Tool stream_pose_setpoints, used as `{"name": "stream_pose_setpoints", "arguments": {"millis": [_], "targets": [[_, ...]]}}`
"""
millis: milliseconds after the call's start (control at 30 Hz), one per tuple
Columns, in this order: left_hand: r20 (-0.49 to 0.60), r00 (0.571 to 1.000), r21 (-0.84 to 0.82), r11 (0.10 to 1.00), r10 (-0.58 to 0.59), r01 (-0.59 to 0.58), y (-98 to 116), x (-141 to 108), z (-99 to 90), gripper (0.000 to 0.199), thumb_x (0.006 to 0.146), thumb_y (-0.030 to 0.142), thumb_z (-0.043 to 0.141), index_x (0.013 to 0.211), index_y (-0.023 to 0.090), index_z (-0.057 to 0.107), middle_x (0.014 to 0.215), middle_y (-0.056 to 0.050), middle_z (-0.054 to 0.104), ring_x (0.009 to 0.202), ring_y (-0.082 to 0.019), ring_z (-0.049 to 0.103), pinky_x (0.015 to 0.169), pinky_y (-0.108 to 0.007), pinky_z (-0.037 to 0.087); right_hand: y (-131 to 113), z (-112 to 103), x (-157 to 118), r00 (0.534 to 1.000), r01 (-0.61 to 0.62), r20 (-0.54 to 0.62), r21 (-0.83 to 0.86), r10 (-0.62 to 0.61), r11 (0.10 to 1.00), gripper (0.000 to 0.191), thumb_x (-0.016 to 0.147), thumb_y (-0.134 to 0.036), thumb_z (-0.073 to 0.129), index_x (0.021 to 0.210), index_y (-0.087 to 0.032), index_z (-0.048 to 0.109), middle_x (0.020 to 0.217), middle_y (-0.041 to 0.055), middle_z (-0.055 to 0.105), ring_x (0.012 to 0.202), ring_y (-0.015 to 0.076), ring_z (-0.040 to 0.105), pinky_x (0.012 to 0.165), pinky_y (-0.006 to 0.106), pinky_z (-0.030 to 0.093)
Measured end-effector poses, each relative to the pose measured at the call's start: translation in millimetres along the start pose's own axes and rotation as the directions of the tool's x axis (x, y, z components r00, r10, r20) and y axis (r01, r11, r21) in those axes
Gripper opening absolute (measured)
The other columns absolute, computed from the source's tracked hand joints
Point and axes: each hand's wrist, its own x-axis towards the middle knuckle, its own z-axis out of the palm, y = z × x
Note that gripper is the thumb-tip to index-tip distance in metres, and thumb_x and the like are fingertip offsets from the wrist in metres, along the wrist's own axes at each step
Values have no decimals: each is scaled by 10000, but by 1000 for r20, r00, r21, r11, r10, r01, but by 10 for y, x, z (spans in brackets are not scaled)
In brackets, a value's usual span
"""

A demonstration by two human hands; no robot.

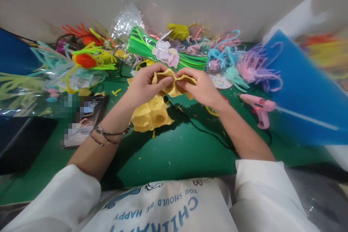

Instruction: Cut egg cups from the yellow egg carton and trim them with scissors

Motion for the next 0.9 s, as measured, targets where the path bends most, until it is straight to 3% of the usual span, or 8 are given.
{"name": "stream_pose_setpoints", "arguments": {"millis": [100, 200, 467, 633, 767, 833, 900], "targets": [[108, 994, -13, 1000, -21, 23, 17, -7, -47, 57, 786, 201, 545, 788, 171, 498, 638, 44, 495, 523, -66, 492, 490, -173, 393, -43, 12, -24, 999, 40, -24, -3, -40, 999, 60, 767, -229, 556, 810, -192, 574, 722, -31, 598, 628, 98, 538, 609, 241, 434], [145, 988, 26, 998, -55, 52, 19, -1, -76, 55, 789, 207, 547, 779, 160, 519, 631, 40, 488, 537, -61, 483, 501, -167, 376, -85, 10, -42, 996, 79, -38, -113, -84, 990, 68, 759, -183, 537, 801, -185, 590, 793, -13, 623, 716, 118, 564, 670, 251, 436], [2, 1000, -80, 997, -2, 2, -48, 19, 9, 78, 756, 130, 532, 738, 183, 478, 627, 43, 477, 497, -63, 426, 480, -186, 354, -86, 27, -45, 960, 209, -91, -393, -264, 896, 97, 782, -177, 532, 820, -185, 621, 823, 14, 618, 788, 154, 571, 714, 279, 422], [-78, 994, -130, 989, -73, 63, -66, 36, 58, 133, 750, 76, 536, 723, 188, 469, 592, 50, 473, 469, -63, 412, 479, -193, 346, -57, 104, -58, 919, 246, -134, -542, -371, 804, 93, 825, -204, 504, 833, -199, 597, 835, 38, 594, 831, 181, 547, 742, 318, 422], [-75, 986, -238, 963, -150, 128, -54, 45, 78, 109, 778, 109, 543, 725, 183, 483, 564, 54, 455, 458, -57, 414, 479, -186, 347, -30, 137, -62, 868, 303, -142, -606, -475, 735, 127, 864, -252, 468, 845, -202, 583, 842, 49, 572, 832, 191, 522, 784, 359, 414], [-82, 984, -274, 953, -159, 131, -42, 38, 74, 75, 780, 141, 561, 737, 176, 510, 591, 46, 472, 490, -58, 440, 492, -181, 363, -42, 127, -65, 862, 316, -148, -590, -485, 743, 118, 861, -253, 469, 844, -205, 575, 851, 47, 571, 849, 190, 526, 809, 369, 413], [-91, 985, -289, 951, -144, 113, -31, 25, 61, 55, 763, 156, 587, 749, 168, 535, 626, 38, 494, 527, -60, 464, 507, -177, 376, -71, 99, -69, 887, 302, -159, -512, -434, 804, 75, 840, -243, 504, 854, -206, 568, 867, 38, 583, 863, 182, 540, 806, 354, 425]]}}
